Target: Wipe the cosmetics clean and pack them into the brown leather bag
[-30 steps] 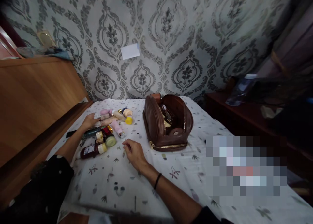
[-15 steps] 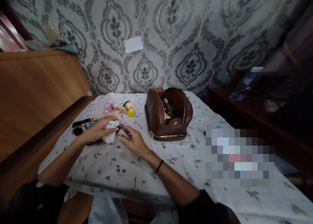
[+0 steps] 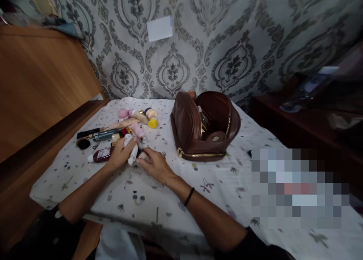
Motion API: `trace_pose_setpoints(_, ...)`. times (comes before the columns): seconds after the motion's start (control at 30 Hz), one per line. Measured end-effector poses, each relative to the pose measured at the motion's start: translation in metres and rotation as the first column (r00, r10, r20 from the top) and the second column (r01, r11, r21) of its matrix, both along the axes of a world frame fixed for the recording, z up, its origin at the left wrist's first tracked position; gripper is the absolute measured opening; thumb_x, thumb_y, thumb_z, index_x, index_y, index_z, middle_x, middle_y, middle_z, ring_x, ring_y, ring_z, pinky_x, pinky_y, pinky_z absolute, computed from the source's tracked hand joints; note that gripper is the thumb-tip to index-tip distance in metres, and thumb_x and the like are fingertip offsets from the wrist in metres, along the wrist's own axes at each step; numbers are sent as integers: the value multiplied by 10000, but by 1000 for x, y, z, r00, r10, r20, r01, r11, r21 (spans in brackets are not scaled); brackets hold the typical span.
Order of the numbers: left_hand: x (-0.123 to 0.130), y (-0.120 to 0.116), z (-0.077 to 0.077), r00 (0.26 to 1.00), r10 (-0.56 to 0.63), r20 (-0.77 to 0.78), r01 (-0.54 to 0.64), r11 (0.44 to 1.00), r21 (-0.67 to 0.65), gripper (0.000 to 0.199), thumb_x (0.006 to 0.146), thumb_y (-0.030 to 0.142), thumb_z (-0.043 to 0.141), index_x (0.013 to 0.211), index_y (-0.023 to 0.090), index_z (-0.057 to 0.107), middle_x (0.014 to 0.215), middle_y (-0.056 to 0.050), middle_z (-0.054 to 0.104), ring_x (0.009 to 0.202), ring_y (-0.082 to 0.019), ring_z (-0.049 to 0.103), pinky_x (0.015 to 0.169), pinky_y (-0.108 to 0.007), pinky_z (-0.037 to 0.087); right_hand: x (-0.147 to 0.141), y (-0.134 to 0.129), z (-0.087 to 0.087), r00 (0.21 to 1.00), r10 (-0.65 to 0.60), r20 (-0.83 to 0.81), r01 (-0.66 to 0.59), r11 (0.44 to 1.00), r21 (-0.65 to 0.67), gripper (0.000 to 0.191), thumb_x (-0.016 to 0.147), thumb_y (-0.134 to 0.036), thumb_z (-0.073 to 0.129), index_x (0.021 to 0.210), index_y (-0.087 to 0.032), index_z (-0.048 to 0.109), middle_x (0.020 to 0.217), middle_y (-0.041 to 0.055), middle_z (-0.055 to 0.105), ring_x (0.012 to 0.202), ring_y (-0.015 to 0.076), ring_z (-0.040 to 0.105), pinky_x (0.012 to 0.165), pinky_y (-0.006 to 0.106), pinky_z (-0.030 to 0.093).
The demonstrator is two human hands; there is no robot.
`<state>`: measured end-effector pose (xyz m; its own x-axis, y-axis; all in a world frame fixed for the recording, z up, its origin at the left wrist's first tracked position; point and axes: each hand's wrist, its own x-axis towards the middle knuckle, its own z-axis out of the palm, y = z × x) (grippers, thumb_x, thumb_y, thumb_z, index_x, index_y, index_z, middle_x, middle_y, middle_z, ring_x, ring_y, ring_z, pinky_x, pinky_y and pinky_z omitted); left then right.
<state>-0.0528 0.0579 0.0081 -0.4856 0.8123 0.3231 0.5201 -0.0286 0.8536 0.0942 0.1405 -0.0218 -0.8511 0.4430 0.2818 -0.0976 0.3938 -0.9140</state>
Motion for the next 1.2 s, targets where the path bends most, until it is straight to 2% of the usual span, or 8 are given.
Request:
trace_pose_setpoints(0.13, -3, -1, -1, 986, 15, 168, -12, 1000, -21, 500, 833, 654, 549, 628, 202, 489, 511, 37, 461, 461, -108, 425, 430, -243, 327, -1, -2, 1, 999, 51, -5, -51, 973, -226, 378, 819, -394, 655, 1126, -176, 621, 805, 2, 617, 635, 113, 524, 538, 214, 445)
trace_pose_setpoints(0.33, 5, 5, 0, 819, -18, 574, -21, 998, 62, 495, 699, 675, 685, 777, 225, 495, 553, 73, 415, 398, -76, 366, 328, -207, 227, 3, -7, 16, 990, 112, -84, -140, 791, -596, 627, 765, -467, 736, 1282, -226, 477, 726, -26, 660, 536, 96, 562, 494, 207, 434)
trace_pose_setpoints(0.53, 14, 9, -26, 874, 22, 485, -42, 999, 31, 452, 848, 680, 479, 934, 240, 539, 634, 26, 517, 494, -141, 517, 445, -269, 432, 2, -8, 18, 988, 63, -141, -148, 653, -743, 736, 671, -530, 803, 1255, -223, 478, 695, -19, 669, 518, 105, 567, 471, 208, 428)
trace_pose_setpoints(0.67, 15, 4, -36, 966, 6, 257, -6, 1000, 0, 490, 793, 654, 580, 1049, 239, 621, 920, -90, 667, 1054, -280, 626, 859, -377, 524, 1, -8, 21, 981, 29, -192, -170, 604, -779, 617, 708, -562, 772, 1156, -227, 512, 656, -25, 638, 499, 103, 549, 495, 221, 436)
trace_pose_setpoints(0.83, 20, 3, -28, 975, 88, 203, -80, 996, -48, 598, 923, 689, 300, 1133, 218, 602, 1140, -126, 660, 1239, -278, 543, 977, -398, 476, -3, -4, 11, 986, -81, -145, -35, 753, -657, 530, 812, -589, 645, 1190, -235, 532, 681, -37, 577, 545, 114, 530, 504, 222, 439)
trace_pose_setpoints(0.97, 26, 0, -23, 999, -7, 45, 5, 999, 48, 600, 948, 662, 302, 1319, 214, 451, 1347, -118, 556, 1303, -238, 486, 1082, -366, 379, -3, -2, 2, 977, -178, -117, 146, 959, -241, 501, 900, -522, 542, 1281, -197, 535, 833, 13, 620, 804, 179, 596, 717, 280, 500)
trace_pose_setpoints(1.07, 26, -5, -19, 999, -24, -35, 27, 996, 88, 558, 959, 636, 319, 1293, 206, 442, 1301, -119, 565, 1222, -233, 528, 1059, -362, 380, 0, -3, 2, 988, -130, -84, 122, 988, -99, 508, 933, -481, 504, 1350, -193, 517, 844, 18, 633, 811, 185, 596, 721, 286, 493)
trace_pose_setpoints(1.2, 21, -7, -12, 999, 30, -31, -26, 991, 131, 511, 956, 647, 306, 1085, 208, 536, 1058, -84, 634, 1031, -221, 588, 956, -338, 435, 1, -3, 5, 992, -98, -83, 85, 986, -143, 547, 750, -411, 746, 1234, -188, 621, 940, 26, 663, 855, 193, 604, 725, 281, 497)
